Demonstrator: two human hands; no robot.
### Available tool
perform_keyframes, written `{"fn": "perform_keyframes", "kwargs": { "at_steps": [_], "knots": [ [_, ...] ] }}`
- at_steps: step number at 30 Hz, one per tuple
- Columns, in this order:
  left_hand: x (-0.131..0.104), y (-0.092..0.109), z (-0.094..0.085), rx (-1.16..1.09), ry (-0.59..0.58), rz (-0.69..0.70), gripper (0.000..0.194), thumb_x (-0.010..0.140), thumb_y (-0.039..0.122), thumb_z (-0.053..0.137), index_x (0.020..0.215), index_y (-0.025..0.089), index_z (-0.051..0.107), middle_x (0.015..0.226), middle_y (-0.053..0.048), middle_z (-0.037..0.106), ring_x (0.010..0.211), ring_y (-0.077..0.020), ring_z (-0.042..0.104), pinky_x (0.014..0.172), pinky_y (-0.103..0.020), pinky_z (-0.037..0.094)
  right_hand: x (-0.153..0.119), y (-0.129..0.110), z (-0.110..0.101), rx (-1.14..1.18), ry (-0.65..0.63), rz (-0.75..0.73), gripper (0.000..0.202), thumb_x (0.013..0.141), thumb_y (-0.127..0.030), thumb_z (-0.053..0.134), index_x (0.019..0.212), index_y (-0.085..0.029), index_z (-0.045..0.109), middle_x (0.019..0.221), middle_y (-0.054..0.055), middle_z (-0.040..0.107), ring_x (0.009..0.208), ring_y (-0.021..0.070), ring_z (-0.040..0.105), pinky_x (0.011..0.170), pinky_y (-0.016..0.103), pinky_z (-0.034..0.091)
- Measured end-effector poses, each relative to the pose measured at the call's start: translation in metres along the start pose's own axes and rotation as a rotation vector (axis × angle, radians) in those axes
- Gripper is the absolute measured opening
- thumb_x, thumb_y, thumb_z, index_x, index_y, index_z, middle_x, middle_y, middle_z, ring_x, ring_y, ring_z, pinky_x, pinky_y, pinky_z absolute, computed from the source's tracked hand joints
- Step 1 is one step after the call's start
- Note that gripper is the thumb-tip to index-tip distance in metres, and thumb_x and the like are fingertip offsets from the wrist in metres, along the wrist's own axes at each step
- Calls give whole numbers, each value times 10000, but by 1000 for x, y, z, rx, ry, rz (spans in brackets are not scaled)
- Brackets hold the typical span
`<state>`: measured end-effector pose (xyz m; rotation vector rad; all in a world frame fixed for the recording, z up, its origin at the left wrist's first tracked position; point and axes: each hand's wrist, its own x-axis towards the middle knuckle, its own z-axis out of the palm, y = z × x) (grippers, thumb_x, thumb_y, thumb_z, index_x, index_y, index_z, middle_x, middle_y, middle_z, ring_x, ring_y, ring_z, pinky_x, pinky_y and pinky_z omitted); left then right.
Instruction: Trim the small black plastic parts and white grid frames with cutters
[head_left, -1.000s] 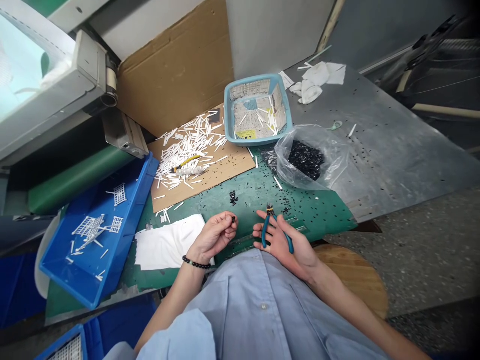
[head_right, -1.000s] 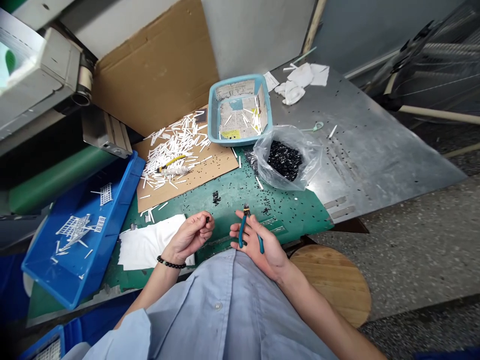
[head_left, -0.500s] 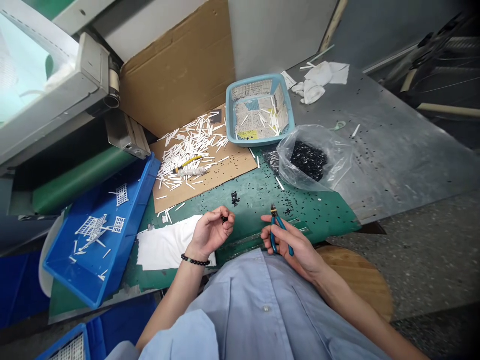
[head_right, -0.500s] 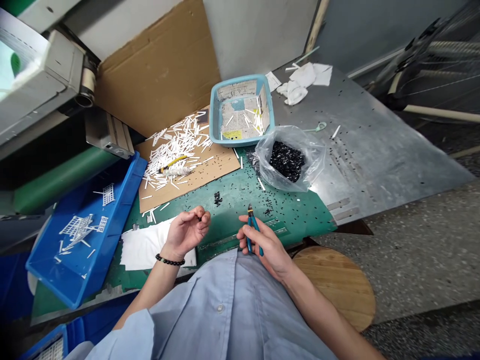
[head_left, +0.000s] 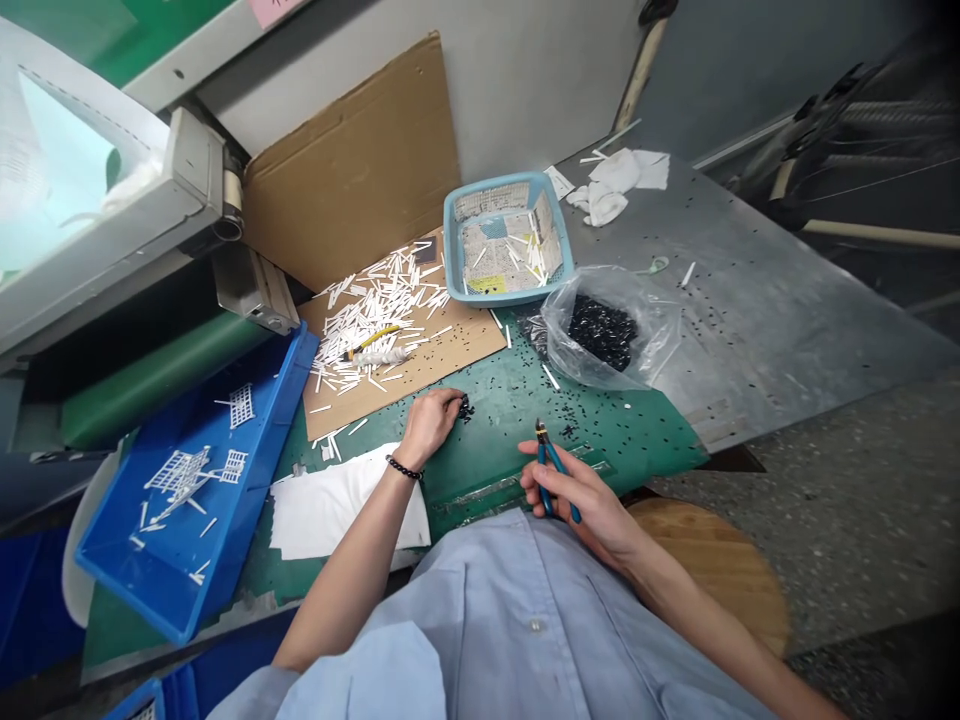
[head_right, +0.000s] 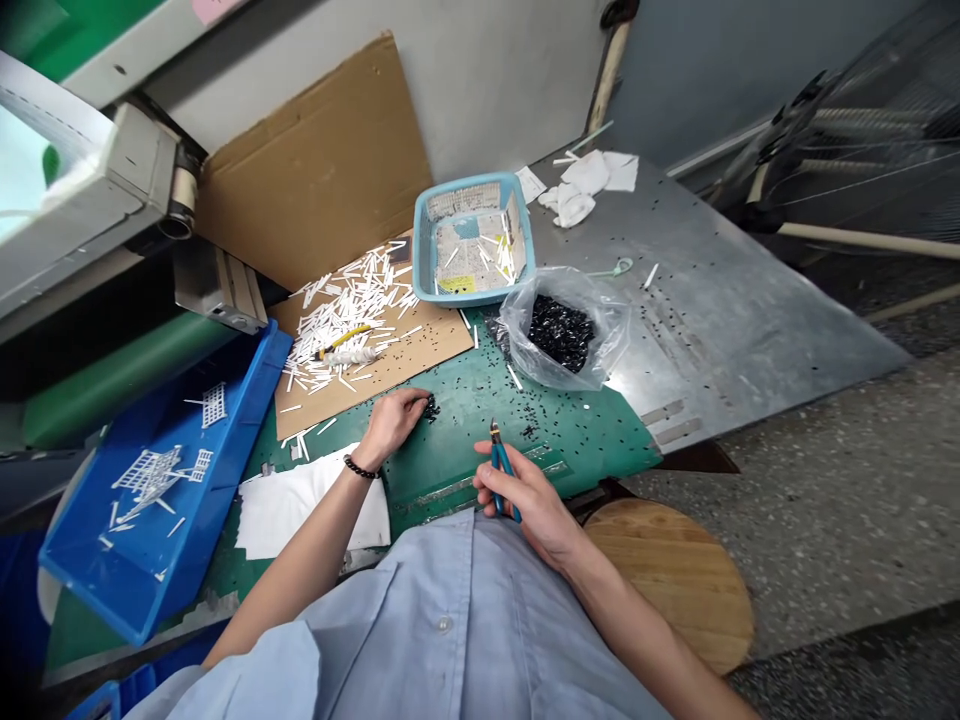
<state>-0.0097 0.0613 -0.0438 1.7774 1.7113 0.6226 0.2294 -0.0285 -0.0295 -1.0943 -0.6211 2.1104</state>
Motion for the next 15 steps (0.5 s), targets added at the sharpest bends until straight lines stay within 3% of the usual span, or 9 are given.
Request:
{"fn": "perform_keyframes", "kwargs": {
  "at_steps": [4, 7, 10, 15],
  "knots": [
    [-1, 1, 0, -180, 41, -178, 80, 764, 214, 589, 785, 179, 658, 668, -12, 605, 620, -141, 507, 644, -262, 357, 1, 1, -2, -275, 21, -85, 515, 818, -485, 617, 1242, -218, 497, 899, 22, 586, 763, 158, 559, 689, 309, 463],
    [-9, 6, -3, -634, 13, -352, 50, 713, 200, 603, 740, 160, 588, 700, -4, 591, 574, -90, 452, 565, -220, 326, 4, 1, 1, -787, 90, -264, 533, 821, -452, 603, 1297, -247, 480, 962, 26, 592, 828, 180, 558, 785, 345, 464],
    [-25, 15, -6, -1001, -113, -442, 127, 683, 200, 668, 761, 145, 584, 702, -9, 596, 558, -61, 432, 537, -187, 308, 8, 1, 4, -1293, 152, -470, 555, 857, -391, 548, 1375, -225, 440, 1021, 69, 571, 923, 227, 535, 827, 373, 452],
    [-51, 27, -7, -1084, -226, -470, 197, 709, 224, 735, 856, 114, 665, 710, -19, 601, 571, -43, 444, 534, -168, 308, 10, -1, 10, -1738, 184, -642, 528, 910, -359, 467, 1405, -179, 422, 998, 106, 556, 869, 244, 517, 721, 347, 449]
  ]
}}
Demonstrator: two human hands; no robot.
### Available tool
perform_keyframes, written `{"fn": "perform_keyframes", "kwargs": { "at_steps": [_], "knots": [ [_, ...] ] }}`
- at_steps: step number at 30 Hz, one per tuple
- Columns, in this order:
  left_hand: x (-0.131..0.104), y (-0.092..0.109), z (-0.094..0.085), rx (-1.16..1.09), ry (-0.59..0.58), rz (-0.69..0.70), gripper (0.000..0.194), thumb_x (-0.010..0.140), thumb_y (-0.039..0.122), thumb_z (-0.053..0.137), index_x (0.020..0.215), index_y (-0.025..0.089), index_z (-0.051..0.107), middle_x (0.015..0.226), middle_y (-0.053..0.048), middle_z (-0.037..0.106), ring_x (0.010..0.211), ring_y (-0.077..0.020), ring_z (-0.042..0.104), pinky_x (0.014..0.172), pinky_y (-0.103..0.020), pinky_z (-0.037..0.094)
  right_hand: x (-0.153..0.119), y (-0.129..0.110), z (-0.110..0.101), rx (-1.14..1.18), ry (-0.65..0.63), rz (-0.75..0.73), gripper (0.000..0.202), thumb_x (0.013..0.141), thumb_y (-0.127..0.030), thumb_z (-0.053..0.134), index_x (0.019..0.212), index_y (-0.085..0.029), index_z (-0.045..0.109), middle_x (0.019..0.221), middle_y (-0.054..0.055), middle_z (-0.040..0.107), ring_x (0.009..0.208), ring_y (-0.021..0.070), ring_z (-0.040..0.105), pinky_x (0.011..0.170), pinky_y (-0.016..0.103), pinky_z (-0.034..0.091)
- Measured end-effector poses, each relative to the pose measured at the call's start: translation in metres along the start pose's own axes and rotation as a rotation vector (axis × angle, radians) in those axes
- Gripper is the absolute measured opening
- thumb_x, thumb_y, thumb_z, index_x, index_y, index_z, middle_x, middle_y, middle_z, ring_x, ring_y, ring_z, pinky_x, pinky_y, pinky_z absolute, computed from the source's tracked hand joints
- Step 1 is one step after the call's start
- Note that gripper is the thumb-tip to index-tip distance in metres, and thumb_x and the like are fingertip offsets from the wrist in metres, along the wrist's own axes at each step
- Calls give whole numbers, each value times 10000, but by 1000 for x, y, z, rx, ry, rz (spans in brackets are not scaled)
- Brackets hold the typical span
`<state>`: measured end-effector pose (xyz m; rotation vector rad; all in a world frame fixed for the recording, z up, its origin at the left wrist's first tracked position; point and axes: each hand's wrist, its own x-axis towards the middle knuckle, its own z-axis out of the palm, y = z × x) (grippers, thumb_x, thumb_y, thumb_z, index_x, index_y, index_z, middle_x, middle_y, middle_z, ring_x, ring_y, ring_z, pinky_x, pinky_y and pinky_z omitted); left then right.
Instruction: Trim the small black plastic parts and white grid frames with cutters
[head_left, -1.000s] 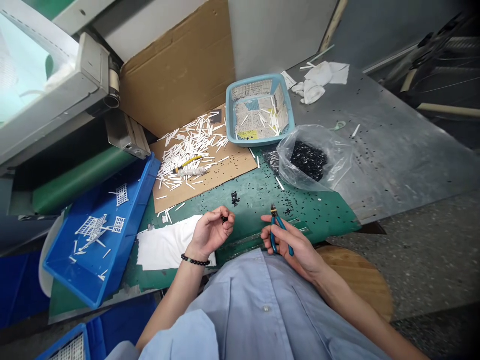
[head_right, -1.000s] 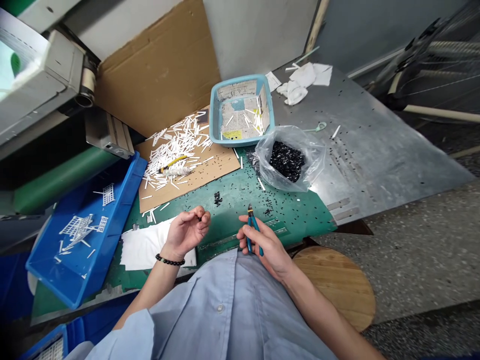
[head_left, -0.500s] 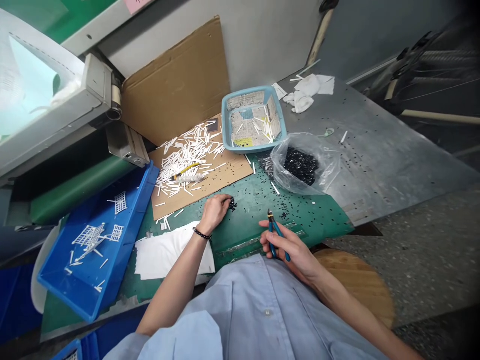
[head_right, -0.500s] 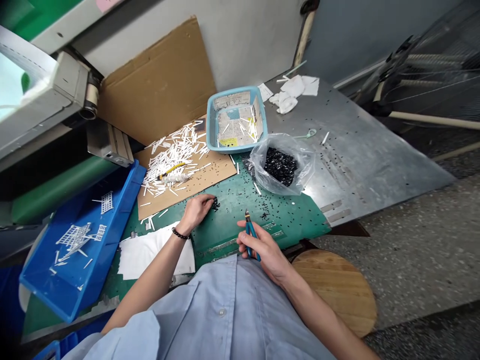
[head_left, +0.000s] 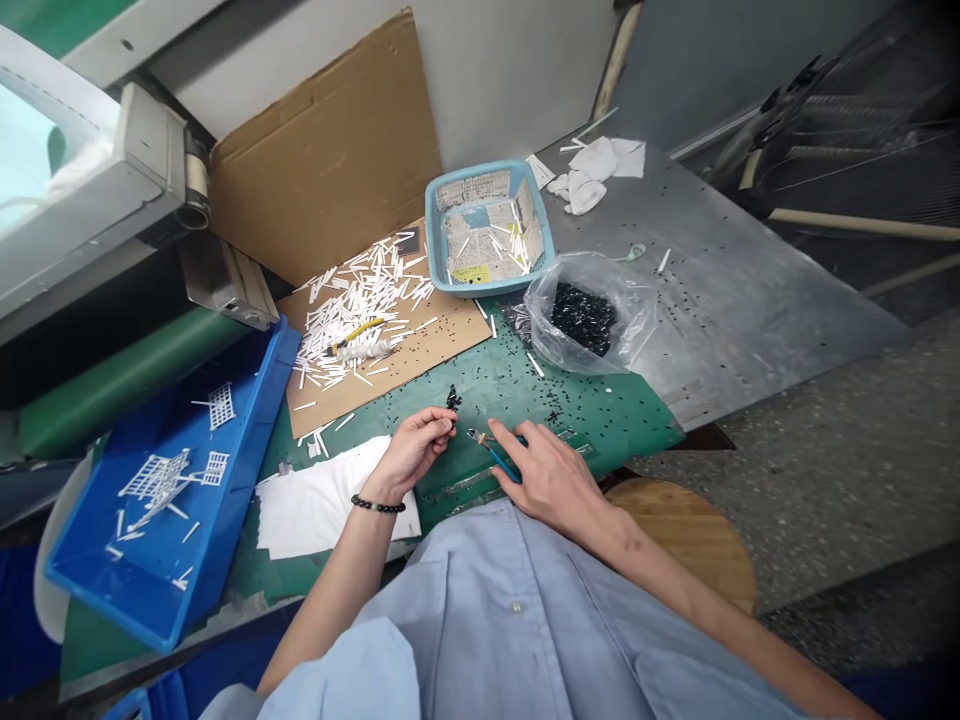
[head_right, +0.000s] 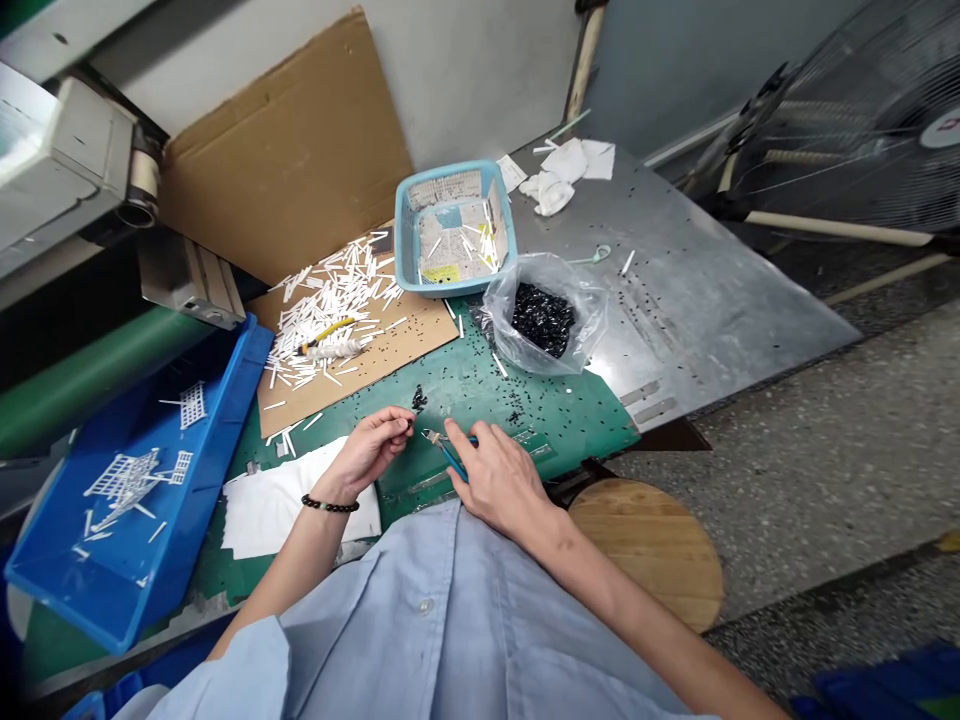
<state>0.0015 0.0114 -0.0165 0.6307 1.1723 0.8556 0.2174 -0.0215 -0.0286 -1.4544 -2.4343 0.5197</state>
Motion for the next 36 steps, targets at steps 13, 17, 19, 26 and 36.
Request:
{"fn": "perform_keyframes", "kwargs": {
  "at_steps": [13, 17, 19, 26, 36],
  "knots": [
    [-12, -3, 2, 158, -10, -18, 293, 687, 334, 795, 903, 147, 733, 763, -24, 651, 649, -70, 515, 585, -193, 336, -2, -7, -2, -118, -2, -65, 495, 925, -362, 449, 1389, -188, 440, 950, 88, 569, 844, 225, 527, 654, 320, 405],
    [-10, -3, 1, 236, 0, -15, 304, 680, 352, 798, 903, 154, 739, 767, -27, 666, 683, -89, 546, 621, -204, 369, -3, -7, -4, -127, -18, -60, 501, 922, -362, 452, 1390, -184, 440, 955, 92, 571, 844, 226, 530, 655, 320, 404],
    [-9, -3, 0, 274, -3, -10, 314, 679, 362, 796, 906, 153, 741, 781, -35, 678, 705, -102, 565, 645, -213, 389, -4, -7, -4, -131, -26, -50, 506, 923, -357, 445, 1396, -177, 431, 957, 95, 571, 846, 225, 532, 656, 316, 405],
    [-10, -2, 0, 370, -4, -5, 300, 687, 379, 781, 871, 146, 743, 873, -60, 706, 742, -120, 584, 703, -233, 422, -3, -10, -6, -139, -106, -28, 521, 914, -344, 443, 1407, -179, 417, 971, 99, 577, 875, 231, 560, 647, 307, 430],
    [-9, -13, 0, 386, -20, -21, 294, 677, 383, 771, 825, 132, 732, 869, -68, 696, 726, -129, 559, 665, -243, 402, -2, -7, 7, -61, -247, -3, 515, 893, -237, 460, 1404, -179, 428, 988, 95, 630, 746, 206, 646, 606, 293, 468]
  ]
}}
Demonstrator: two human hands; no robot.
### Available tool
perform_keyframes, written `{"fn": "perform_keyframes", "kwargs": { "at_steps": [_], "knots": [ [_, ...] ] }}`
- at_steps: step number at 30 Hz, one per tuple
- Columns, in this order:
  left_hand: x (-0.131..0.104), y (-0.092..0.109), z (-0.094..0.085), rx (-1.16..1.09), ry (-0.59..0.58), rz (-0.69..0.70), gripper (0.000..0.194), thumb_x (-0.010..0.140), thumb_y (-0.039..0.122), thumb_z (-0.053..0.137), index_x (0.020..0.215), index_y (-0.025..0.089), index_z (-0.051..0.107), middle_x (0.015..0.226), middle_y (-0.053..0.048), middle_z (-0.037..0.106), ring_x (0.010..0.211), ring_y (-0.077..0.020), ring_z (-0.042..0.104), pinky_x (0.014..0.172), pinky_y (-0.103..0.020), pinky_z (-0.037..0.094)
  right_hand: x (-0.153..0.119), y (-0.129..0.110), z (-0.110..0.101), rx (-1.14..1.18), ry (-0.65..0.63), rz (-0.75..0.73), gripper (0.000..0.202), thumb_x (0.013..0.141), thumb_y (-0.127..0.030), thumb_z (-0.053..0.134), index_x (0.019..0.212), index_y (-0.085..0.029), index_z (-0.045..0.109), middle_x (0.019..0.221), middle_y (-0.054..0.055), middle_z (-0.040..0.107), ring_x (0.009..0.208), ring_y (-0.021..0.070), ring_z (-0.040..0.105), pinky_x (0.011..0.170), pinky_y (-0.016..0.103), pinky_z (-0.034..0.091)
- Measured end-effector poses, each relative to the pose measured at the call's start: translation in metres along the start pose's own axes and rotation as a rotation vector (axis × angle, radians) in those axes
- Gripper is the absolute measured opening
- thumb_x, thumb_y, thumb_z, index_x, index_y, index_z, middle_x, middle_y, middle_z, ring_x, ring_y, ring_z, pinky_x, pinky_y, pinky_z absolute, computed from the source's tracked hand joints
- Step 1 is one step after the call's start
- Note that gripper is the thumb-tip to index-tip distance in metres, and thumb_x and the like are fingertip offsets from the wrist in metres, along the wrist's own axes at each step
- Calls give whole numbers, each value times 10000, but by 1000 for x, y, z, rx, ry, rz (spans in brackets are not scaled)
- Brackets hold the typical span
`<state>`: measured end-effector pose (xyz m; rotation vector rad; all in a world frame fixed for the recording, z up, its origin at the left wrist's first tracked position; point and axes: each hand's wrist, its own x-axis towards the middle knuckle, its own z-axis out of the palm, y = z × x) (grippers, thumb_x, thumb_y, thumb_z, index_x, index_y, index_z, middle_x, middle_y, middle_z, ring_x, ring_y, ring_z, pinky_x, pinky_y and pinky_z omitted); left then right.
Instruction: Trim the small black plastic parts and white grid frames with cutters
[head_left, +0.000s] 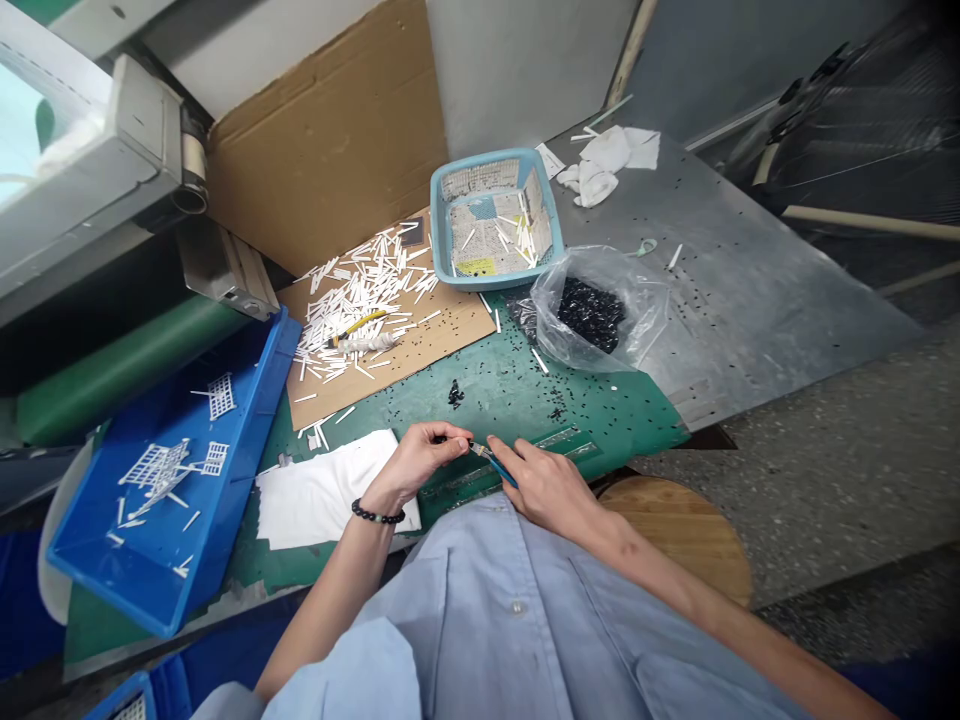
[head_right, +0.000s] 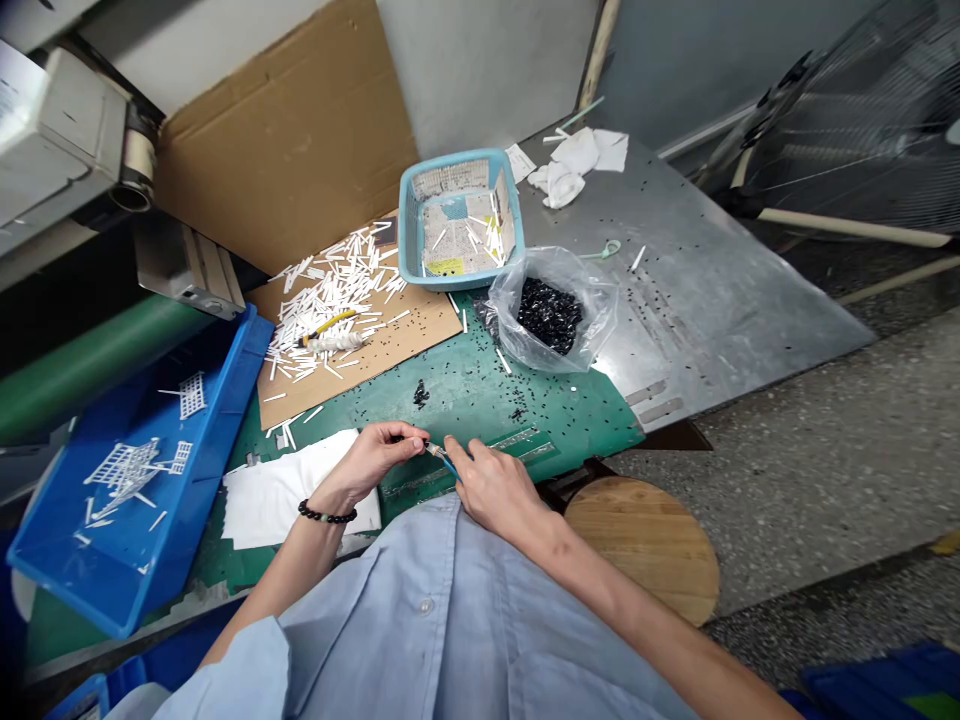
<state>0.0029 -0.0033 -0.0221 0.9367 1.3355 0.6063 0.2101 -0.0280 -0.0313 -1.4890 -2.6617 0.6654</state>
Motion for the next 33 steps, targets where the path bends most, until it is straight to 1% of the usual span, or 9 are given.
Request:
{"fn": "perform_keyframes", "kwargs": {
  "at_steps": [5, 8, 10, 12, 15, 17, 21, 28, 33],
  "knots": [
    [0, 3, -4, -260, 53, -21, 292, 680, 312, 755, 904, 130, 709, 747, -27, 622, 637, -83, 487, 580, -211, 344, 0, 8, 16, 252, 219, 4, 468, 924, -308, 436, 1369, -168, 478, 954, 74, 627, 788, 188, 624, 674, 295, 497],
    [5, 5, -7, -430, 48, -38, 231, 697, 335, 717, 737, 129, 620, 747, -31, 585, 611, -74, 461, 578, -210, 355, 0, 11, 15, 434, 245, 65, 477, 890, -333, 487, 1344, -188, 513, 889, 51, 612, 756, 178, 587, 698, 309, 488],
    [12, 6, -9, -419, 92, -37, 276, 724, 388, 683, 697, 147, 552, 723, -22, 560, 578, -74, 434, 544, -214, 331, 2, 10, 12, 697, 216, 166, 490, 843, -382, 557, 1299, -204, 558, 844, 33, 607, 732, 176, 569, 710, 323, 480],
    [22, 6, -9, -239, 216, 11, 293, 752, 424, 649, 703, 159, 536, 670, 1, 526, 541, -77, 396, 519, -219, 292, 5, 8, 9, 1150, 150, 316, 493, 829, -467, 558, 1248, -209, 586, 814, 25, 611, 706, 174, 565, 680, 325, 478],
    [34, 4, -7, 273, 421, 142, 248, 784, 412, 622, 752, 167, 589, 619, 20, 506, 553, -104, 419, 548, -238, 294, 11, 6, 6, 1872, 47, 520, 459, 859, -523, 488, 1172, -204, 592, 775, 22, 611, 678, 163, 574, 635, 309, 477],
    [38, 2, -5, 580, 476, 190, 206, 809, 384, 602, 793, 180, 625, 586, 25, 502, 576, -128, 457, 580, -251, 303, 12, 7, 5, 2110, 24, 570, 400, 850, -487, 531, 1126, -205, 598, 767, 16, 608, 677, 150, 578, 648, 298, 479],
    [38, -1, -1, 840, 483, 258, 171, 865, 333, 543, 872, 207, 658, 632, 4, 559, 620, -154, 510, 613, -259, 311, 10, 9, 8, 2119, 55, 559, 361, 804, -428, 646, 1095, -215, 620, 769, 6, 617, 677, 138, 575, 629, 273, 469],
    [37, -5, -4, 1035, 435, 333, 228, 918, 285, 460, 993, 212, 662, 917, -75, 680, 836, -206, 599, 753, -283, 375, 8, 8, 9, 2028, 83, 584, 410, 770, -411, 706, 1116, -208, 621, 760, 5, 622, 671, 124, 569, 606, 248, 473],
    [38, -5, -4, 1069, 444, 312, 226, 910, 328, 491, 997, 215, 666, 908, -77, 676, 824, -208, 601, 728, -283, 379, 9, 7, 8, 2000, 66, 566, 423, 755, -415, 716, 1112, -209, 621, 748, -2, 618, 658, 120, 567, 595, 243, 469]
  ]
}}
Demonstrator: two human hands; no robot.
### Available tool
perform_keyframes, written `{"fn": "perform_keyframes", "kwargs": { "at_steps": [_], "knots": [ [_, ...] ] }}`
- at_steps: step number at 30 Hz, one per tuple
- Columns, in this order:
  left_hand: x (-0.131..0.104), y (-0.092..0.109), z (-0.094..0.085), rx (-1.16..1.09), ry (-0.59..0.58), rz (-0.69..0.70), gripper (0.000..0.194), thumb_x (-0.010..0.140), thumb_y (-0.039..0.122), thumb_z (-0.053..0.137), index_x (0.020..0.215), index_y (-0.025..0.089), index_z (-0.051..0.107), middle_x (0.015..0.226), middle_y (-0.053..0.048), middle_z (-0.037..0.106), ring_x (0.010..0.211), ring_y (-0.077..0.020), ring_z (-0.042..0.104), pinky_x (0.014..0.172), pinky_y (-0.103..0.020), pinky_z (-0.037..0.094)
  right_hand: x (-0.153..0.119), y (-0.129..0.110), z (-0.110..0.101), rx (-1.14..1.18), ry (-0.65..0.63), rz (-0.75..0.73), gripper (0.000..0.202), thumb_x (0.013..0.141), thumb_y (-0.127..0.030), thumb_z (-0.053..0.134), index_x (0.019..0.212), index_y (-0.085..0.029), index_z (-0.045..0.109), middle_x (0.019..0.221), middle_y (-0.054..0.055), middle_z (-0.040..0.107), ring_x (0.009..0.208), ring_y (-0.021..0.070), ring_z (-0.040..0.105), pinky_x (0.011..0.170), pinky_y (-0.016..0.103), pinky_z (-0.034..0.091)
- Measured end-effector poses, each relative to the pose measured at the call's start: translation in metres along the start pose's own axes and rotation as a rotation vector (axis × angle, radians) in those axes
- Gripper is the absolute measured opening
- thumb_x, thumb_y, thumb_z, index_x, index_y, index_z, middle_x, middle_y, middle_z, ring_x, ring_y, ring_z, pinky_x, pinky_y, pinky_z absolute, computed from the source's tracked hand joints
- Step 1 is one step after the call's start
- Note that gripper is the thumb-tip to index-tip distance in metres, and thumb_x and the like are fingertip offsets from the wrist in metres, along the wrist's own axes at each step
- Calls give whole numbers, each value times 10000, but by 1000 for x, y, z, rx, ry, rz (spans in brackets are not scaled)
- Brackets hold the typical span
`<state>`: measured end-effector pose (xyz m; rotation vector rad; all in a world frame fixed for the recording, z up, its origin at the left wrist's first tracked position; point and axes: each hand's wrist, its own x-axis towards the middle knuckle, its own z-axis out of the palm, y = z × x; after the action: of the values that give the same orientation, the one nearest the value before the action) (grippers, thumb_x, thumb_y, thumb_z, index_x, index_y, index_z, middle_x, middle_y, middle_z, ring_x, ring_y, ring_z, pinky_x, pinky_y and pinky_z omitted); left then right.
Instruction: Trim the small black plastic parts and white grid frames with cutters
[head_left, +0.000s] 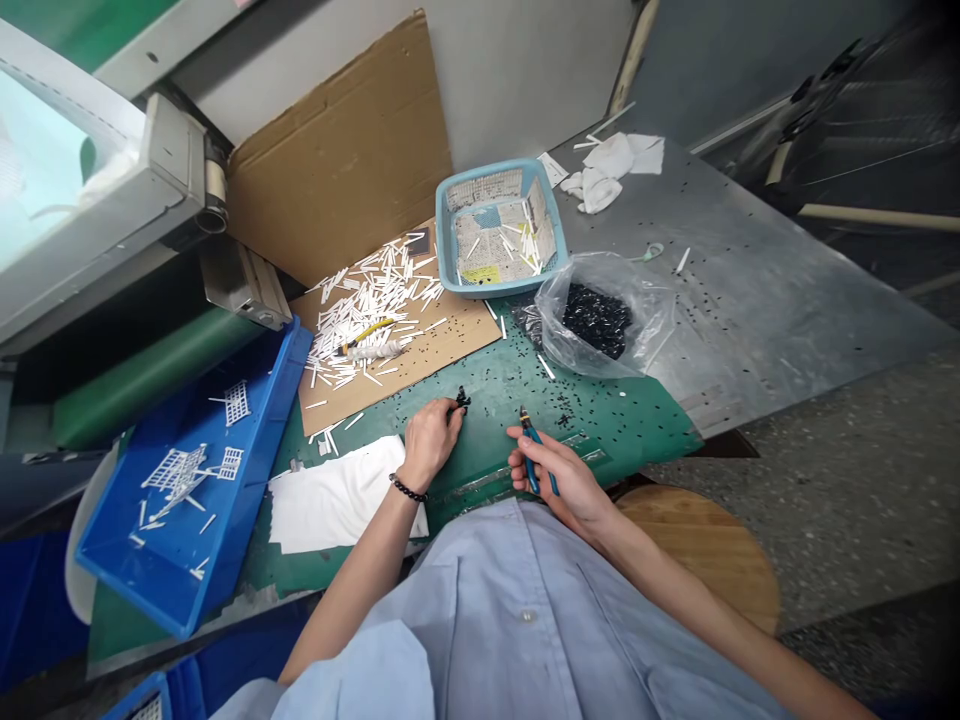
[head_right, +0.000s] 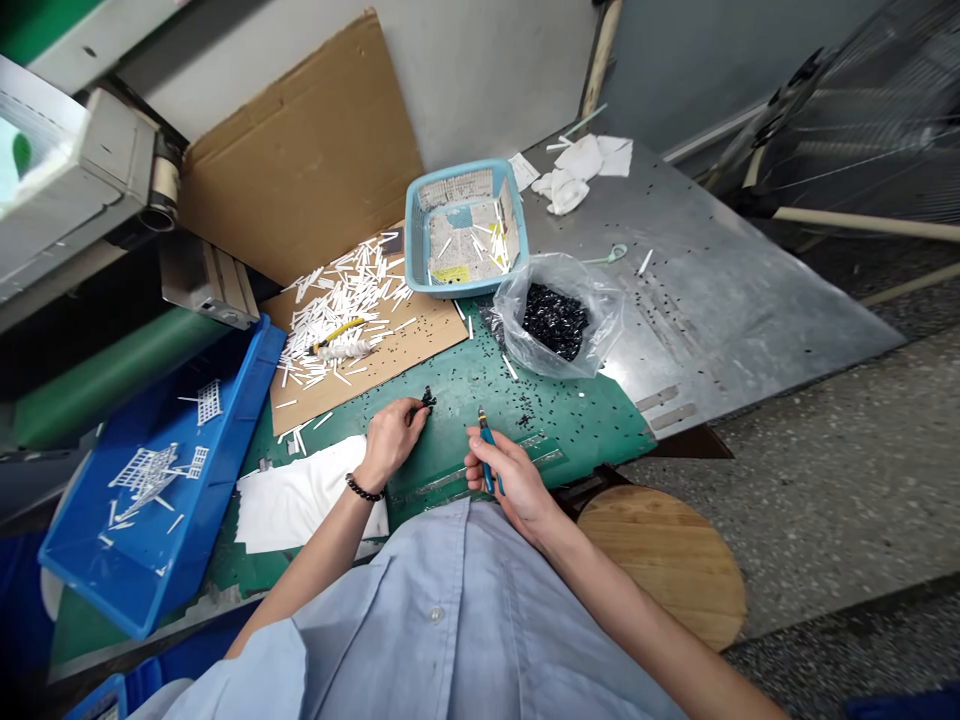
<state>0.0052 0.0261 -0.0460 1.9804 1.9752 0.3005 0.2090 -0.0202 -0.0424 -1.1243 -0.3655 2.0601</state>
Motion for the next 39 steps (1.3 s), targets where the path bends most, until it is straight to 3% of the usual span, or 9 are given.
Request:
{"fn": "perform_keyframes", "kwargs": {
  "at_steps": [8, 17, 21, 24, 27, 30, 32, 34, 39],
  "knots": [
    [8, -3, -6, -133, -58, -100, 147, 858, 299, 536, 810, 216, 648, 636, -16, 605, 632, -180, 559, 613, -267, 329, -4, -2, 2, -60, -5, 7, 458, 738, -431, 720, 1115, -193, 610, 741, -3, 609, 655, 116, 561, 604, 246, 455],
    [-12, 2, -6, 246, -9, -11, 212, 922, 295, 428, 956, 193, 610, 917, -106, 659, 805, -215, 601, 674, -283, 365, -5, -4, 4, -141, -4, -14, 526, 712, -440, 722, 1152, -182, 590, 751, -1, 607, 655, 125, 558, 609, 261, 438],
    [-12, -2, -8, 155, -36, 19, 225, 929, 321, 429, 952, 196, 615, 914, -104, 659, 819, -219, 600, 700, -288, 371, -4, -3, 0, -215, -27, -28, 551, 743, -467, 684, 1200, -184, 562, 782, -1, 599, 683, 130, 562, 639, 274, 447],
    [-8, -6, -11, -37, -31, -49, 207, 909, 306, 451, 869, 202, 626, 834, -77, 655, 773, -206, 585, 696, -287, 359, -4, -1, -2, -495, -39, -144, 527, 804, -487, 611, 1236, -193, 541, 826, 4, 594, 731, 150, 564, 695, 308, 467],
    [-7, -4, -13, -386, -65, -170, 212, 867, 340, 493, 782, 191, 618, 716, -35, 612, 654, -165, 527, 635, -272, 341, -5, 0, -1, -1001, -11, -414, 498, 838, -426, 574, 1278, -201, 519, 930, 32, 596, 833, 182, 563, 792, 347, 471],
    [-12, 2, -20, -855, -289, -309, 261, 782, 428, 596, 730, 172, 593, 579, 28, 468, 497, -97, 363, 505, -242, 247, -7, -2, 0, -1470, 16, -697, 503, 867, -349, 523, 1336, -171, 480, 1015, 84, 569, 929, 224, 539, 841, 365, 458],
    [-17, 6, -26, -1060, -451, -373, 306, 727, 458, 661, 729, 164, 580, 536, 64, 354, 455, -67, 252, 461, -236, 155, -6, -3, -1, -1700, 25, -792, 487, 888, -326, 483, 1344, -154, 478, 1011, 103, 557, 915, 237, 524, 819, 362, 453],
    [-21, 9, -32, -1140, -523, -396, 330, 704, 460, 698, 721, 158, 568, 534, 77, 306, 450, -54, 209, 452, -236, 111, -6, -4, -2, -1837, 25, -832, 472, 901, -317, 462, 1343, -155, 481, 993, 101, 554, 884, 236, 514, 790, 348, 443],
    [-25, 10, -37, -1104, -544, -404, 377, 687, 492, 722, 723, 144, 579, 515, 82, 315, 446, -43, 191, 451, -241, 85, -5, -1, -3, -1926, 11, -877, 466, 917, -331, 447, 1353, -167, 466, 965, 79, 548, 851, 221, 502, 738, 328, 416]
  ]
}}
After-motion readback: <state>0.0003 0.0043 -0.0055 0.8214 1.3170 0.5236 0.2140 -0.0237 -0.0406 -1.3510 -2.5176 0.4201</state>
